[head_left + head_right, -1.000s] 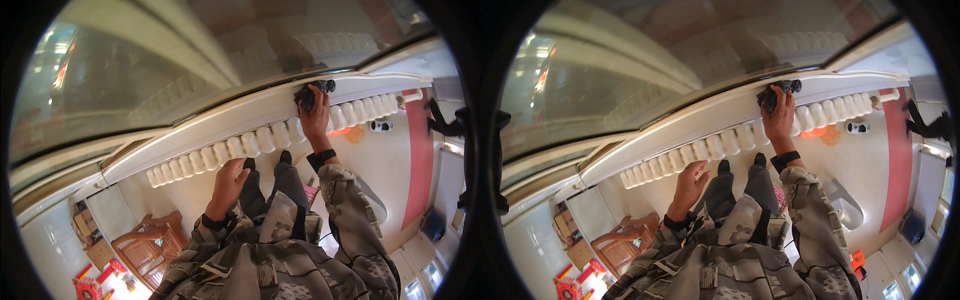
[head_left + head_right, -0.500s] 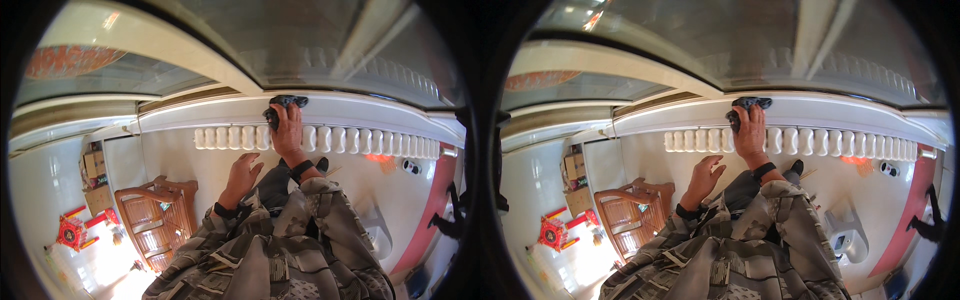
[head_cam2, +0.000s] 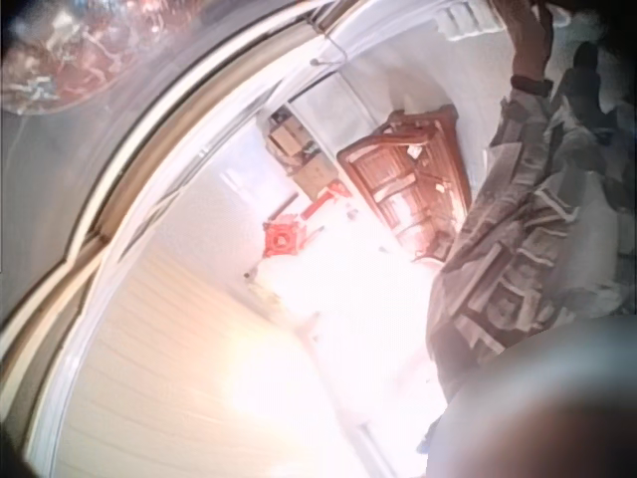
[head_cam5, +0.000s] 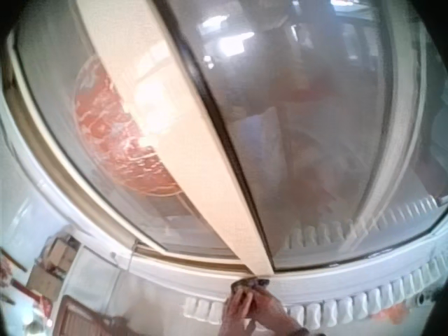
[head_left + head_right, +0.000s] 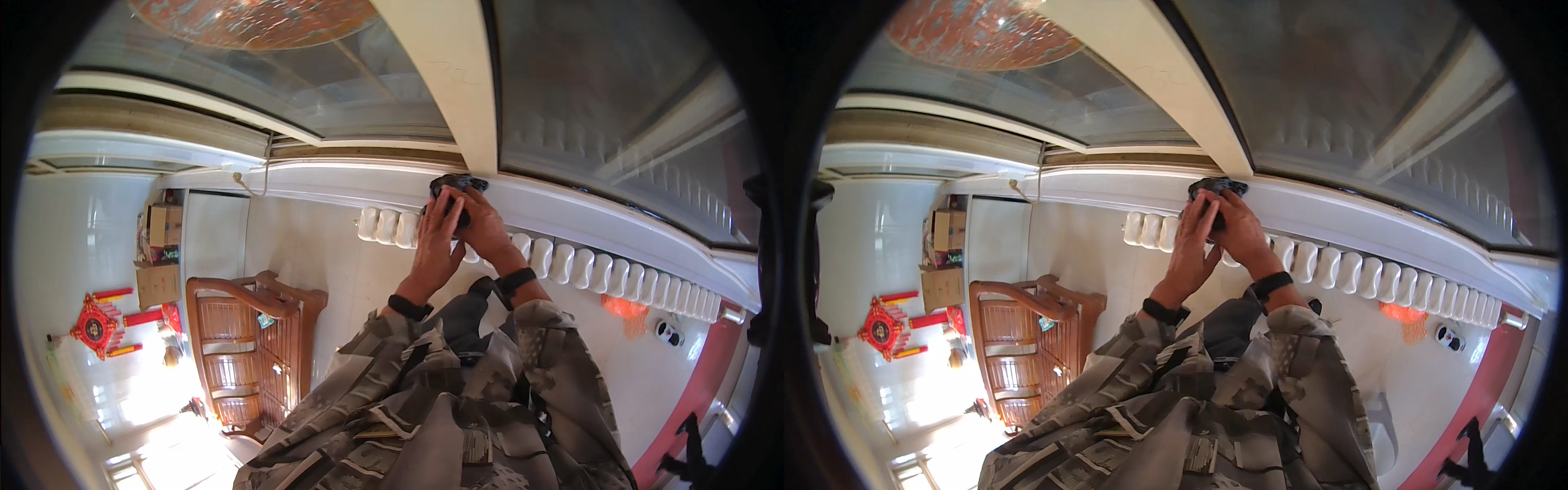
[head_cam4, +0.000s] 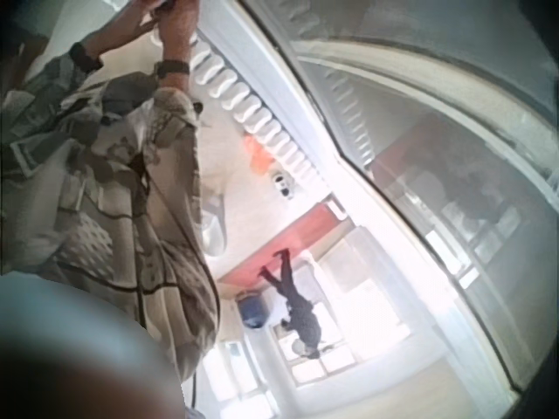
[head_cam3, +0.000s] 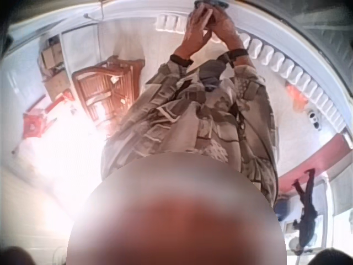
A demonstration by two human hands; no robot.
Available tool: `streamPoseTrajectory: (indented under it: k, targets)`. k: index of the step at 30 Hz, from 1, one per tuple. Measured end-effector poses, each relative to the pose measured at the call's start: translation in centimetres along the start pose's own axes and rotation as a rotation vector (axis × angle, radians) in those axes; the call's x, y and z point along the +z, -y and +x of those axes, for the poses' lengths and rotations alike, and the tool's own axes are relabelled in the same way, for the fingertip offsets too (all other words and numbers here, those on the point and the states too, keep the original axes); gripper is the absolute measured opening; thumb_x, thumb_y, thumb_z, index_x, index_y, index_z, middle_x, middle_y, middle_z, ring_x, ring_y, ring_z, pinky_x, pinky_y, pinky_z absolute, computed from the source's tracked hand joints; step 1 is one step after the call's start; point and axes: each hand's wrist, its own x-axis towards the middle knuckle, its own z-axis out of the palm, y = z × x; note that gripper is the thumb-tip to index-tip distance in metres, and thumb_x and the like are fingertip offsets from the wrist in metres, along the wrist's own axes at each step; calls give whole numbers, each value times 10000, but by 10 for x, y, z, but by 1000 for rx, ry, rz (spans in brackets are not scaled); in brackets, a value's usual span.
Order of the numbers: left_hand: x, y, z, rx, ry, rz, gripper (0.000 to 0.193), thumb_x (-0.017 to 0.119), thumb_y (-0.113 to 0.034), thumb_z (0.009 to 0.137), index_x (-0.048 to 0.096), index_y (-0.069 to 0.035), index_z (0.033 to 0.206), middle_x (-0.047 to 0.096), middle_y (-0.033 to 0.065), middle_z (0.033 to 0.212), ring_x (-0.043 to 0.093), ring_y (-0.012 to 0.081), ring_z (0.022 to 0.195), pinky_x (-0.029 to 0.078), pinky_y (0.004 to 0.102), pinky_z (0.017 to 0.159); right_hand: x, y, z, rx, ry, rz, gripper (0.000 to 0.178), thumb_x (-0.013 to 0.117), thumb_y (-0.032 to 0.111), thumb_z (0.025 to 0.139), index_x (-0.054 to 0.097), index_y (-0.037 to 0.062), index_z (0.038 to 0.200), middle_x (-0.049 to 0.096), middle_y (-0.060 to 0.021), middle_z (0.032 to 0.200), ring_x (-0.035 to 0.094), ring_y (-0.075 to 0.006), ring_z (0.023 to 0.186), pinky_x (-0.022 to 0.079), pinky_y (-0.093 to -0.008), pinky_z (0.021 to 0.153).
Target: The person wipes a large window and its frame with a dark cloth, moving methodically across the glass and along the edges. The person also wipes the adjacent radiator and the window sill while maintaining a steady wiping motion throughout.
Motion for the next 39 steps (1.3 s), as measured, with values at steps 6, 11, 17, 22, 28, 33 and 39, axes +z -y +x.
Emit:
streamPoseTrajectory:
  k: [6, 11, 17, 22, 28, 33, 39]
  targets:
    - [34, -7, 25, -104, -26, 56, 778, 761, -130, 950, 511, -209, 1683, 231, 104, 1860, 198, 503, 1693, 290, 702, 1291, -37, -7, -23, 7, -99, 67, 798, 867, 90, 898, 568, 123, 1637, 641, -193, 1578, 615, -379, 1462, 502, -442, 1218]
    - [36, 15, 37, -168, 31, 241, 581, 656, -28, 980, 666, -208, 1532, 225, 94, 1853, 264, 443, 1684, 320, 638, 1298, -70, -21, -74, 233, -121, 62, 632, 796, 141, 1026, 598, 116, 1625, 676, -142, 1537, 626, -294, 1459, 507, -474, 1193]
    - [9, 68, 38, -103, -91, 160, 635, 730, 59, 802, 768, -150, 1400, 476, 141, 1743, 504, 433, 1526, 427, 514, 1263, -110, -45, -154, 401, -147, 202, 483, 778, 153, 1043, 695, 83, 1513, 716, -112, 1459, 680, -243, 1354, 551, -439, 1125]
    - [-29, 132, 45, -134, -197, 41, 535, 740, 82, 797, 819, -121, 1285, 611, 164, 1607, 587, 421, 1437, 487, 484, 1214, -131, -53, -208, 522, -165, 56, 446, 732, 149, 1083, 680, -16, 1494, 753, -145, 1410, 691, -229, 1328, 542, -375, 1134]
    - [-55, 200, 39, -236, -362, 71, 445, 818, 6, 802, 832, -110, 1231, 725, 185, 1419, 672, 416, 1331, 541, 464, 1159, -144, -72, -269, 585, -345, 96, 425, 718, 109, 1082, 694, -31, 1482, 750, -163, 1436, 690, -234, 1352, 546, -372, 1140]
    - [-111, 273, 36, -541, -511, 133, 523, 917, -87, 808, 793, -106, 1315, 749, 180, 1324, 690, 406, 1275, 563, 478, 1100, -155, -87, -321, 659, -520, 307, 434, 683, 180, 1134, 662, -10, 1523, 721, -80, 1447, 650, -167, 1340, 530, -352, 1125]
    - [-127, 309, 51, -627, -409, -14, 618, 878, -220, 816, 720, -59, 1391, 722, 240, 1323, 660, 465, 1287, 544, 525, 1107, -162, -78, -341, 782, -559, 430, 515, 731, 332, 1105, 666, 59, 1537, 725, -27, 1446, 648, -125, 1281, 494, -355, 1094]
